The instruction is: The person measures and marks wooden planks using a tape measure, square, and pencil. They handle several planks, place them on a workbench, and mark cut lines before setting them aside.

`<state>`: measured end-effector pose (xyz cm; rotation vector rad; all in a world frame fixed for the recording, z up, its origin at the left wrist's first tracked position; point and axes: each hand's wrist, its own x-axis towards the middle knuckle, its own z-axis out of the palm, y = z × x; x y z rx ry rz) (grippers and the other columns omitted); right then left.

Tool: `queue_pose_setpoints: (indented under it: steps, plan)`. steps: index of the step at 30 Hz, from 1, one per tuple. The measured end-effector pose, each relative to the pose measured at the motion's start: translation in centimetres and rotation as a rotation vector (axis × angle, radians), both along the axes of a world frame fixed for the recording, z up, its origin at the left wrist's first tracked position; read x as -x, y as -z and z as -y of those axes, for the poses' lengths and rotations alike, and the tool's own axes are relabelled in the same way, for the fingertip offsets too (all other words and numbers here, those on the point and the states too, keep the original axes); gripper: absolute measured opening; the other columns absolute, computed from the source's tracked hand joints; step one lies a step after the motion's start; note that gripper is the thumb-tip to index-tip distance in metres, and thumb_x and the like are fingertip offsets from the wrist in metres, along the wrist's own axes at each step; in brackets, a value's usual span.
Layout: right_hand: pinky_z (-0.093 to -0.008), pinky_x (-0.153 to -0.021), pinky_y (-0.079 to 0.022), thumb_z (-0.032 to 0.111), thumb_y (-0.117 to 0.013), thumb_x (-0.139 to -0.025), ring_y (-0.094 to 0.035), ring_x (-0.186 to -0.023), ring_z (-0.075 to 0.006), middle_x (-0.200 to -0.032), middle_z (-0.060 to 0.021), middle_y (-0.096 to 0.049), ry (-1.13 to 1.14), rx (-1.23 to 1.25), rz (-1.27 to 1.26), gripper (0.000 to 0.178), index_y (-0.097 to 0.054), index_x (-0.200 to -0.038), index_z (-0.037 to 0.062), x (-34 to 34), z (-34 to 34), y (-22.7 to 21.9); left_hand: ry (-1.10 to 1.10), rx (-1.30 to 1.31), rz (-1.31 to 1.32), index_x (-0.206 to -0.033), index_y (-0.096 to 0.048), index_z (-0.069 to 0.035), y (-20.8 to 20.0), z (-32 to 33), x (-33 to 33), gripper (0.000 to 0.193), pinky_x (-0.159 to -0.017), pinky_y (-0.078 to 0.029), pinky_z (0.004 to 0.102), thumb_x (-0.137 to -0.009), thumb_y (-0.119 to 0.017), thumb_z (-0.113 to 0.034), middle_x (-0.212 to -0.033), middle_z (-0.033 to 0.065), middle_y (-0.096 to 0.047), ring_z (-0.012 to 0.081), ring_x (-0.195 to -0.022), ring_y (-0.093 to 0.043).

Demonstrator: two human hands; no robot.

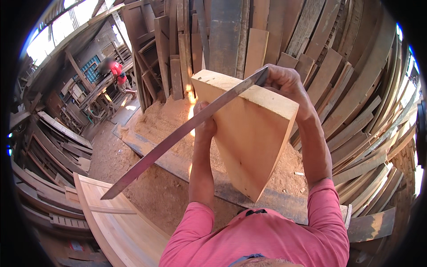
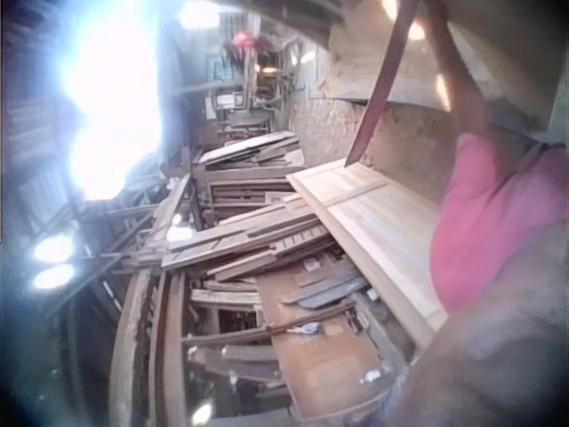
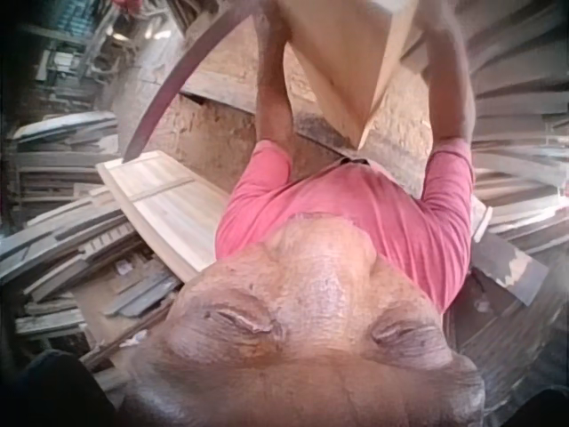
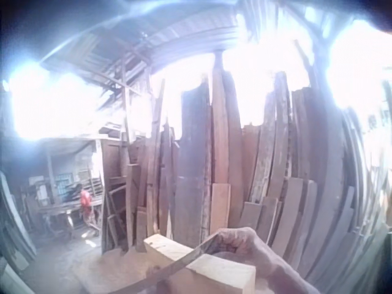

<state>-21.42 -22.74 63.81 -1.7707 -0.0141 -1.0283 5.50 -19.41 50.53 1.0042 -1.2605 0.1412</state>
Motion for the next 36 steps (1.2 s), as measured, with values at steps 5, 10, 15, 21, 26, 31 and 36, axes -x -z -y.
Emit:
queue_pose_setpoints:
  steps: [5,10,15,21,26,31,36]
  plan:
    - [-0.0262,-0.087,-0.056,-0.001,-0.071,-0.098,-0.063,-0.096,-0.0043,-0.102,0.0026,-0.073,-0.094,0.107,0.012,0.017,-0.074,-0.114,-0.0011,-2.7,0.0,-0.3,0.088,-0.029,-0.023,-0.132,-0.055,0.0,0.3,-0.2,-0.5,0.073,-0.095,-0.048,0.0445,-0.107,-0.033,-0.065,-0.122,0.0161,-0.061,0.0302,-0.112,-0.06]
    - [-0.0268,-0.087,-0.055,-0.002,-0.07,-0.097,-0.061,-0.096,-0.0041,-0.102,0.0025,-0.072,-0.075,0.108,-0.03,0.018,-0.073,-0.116,-0.0009,-2.8,-0.1,-0.2,0.199,-0.115,-0.115,-0.149,-0.048,-0.002,-0.2,-1.0,-0.5,0.088,-0.104,-0.048,0.0422,-0.103,-0.034,-0.076,-0.137,0.0143,-0.06,0.0258,-0.125,-0.06]
    - [-0.0269,-0.084,-0.055,-0.001,-0.07,-0.098,-0.061,-0.095,-0.0036,-0.101,0.0013,-0.073,-0.04,0.136,-0.037,0.018,-0.072,-0.116,-0.0013,-2.5,0.1,-0.1,0.192,-0.105,-0.108,-0.147,-0.049,-0.001,-0.3,-0.2,-0.6,0.092,-0.103,-0.049,0.0416,-0.101,-0.033,-0.079,-0.137,0.0156,-0.06,0.026,-0.125,-0.06]
    - [-0.0269,-0.081,-0.056,0.001,-0.07,-0.098,-0.062,-0.091,-0.0037,-0.095,0.002,-0.073,-0.018,0.178,-0.043,0.017,-0.072,-0.114,-0.0014,-2.5,0.4,-0.2,0.325,-0.066,-0.249,-0.146,-0.05,-0.001,-0.5,0.4,-0.7,0.093,-0.104,-0.05,0.0415,-0.1,-0.033,-0.08,-0.136,0.0155,-0.061,0.0266,-0.126,-0.06]
    - [-0.0265,-0.074,-0.053,0.004,-0.074,-0.096,-0.061,-0.083,-0.0047,-0.09,0.0028,-0.069,0.039,0.152,-0.038,0.015,-0.073,-0.109,-0.0026,-2.2,-0.4,0.0,0.488,-0.136,-0.634,-0.145,-0.051,-0.001,-1.0,0.0,-0.6,0.093,-0.105,-0.049,0.041,-0.101,-0.031,-0.081,-0.135,0.0152,-0.061,0.0264,-0.125,-0.061]
    - [-0.0243,-0.065,-0.046,0.009,-0.079,-0.094,-0.055,-0.074,-0.0036,-0.085,0.0042,-0.063,0.6,0.35,0.018,0.016,-0.073,-0.103,-0.0032,1.8,-3.0,0.1,0.189,-0.062,-0.206,-0.115,-0.066,0.003,-1.2,-1.0,0.3,0.082,-0.082,-0.052,0.0383,-0.108,-0.03,-0.071,-0.104,0.0115,-0.07,0.0202,-0.096,-0.065]
    - [-0.0211,-0.065,-0.044,0.007,-0.082,-0.091,-0.055,-0.077,-0.0015,-0.088,0.0047,-0.063,0.722,0.106,0.28,0.016,-0.074,-0.101,-0.002,5.8,-7.0,1.4,0.126,-0.035,-0.162,-0.096,-0.063,0.002,-1.6,-2.2,1.4,0.083,-0.068,-0.046,0.0378,-0.106,-0.031,-0.073,-0.084,0.0075,-0.064,0.019,-0.079,-0.06]
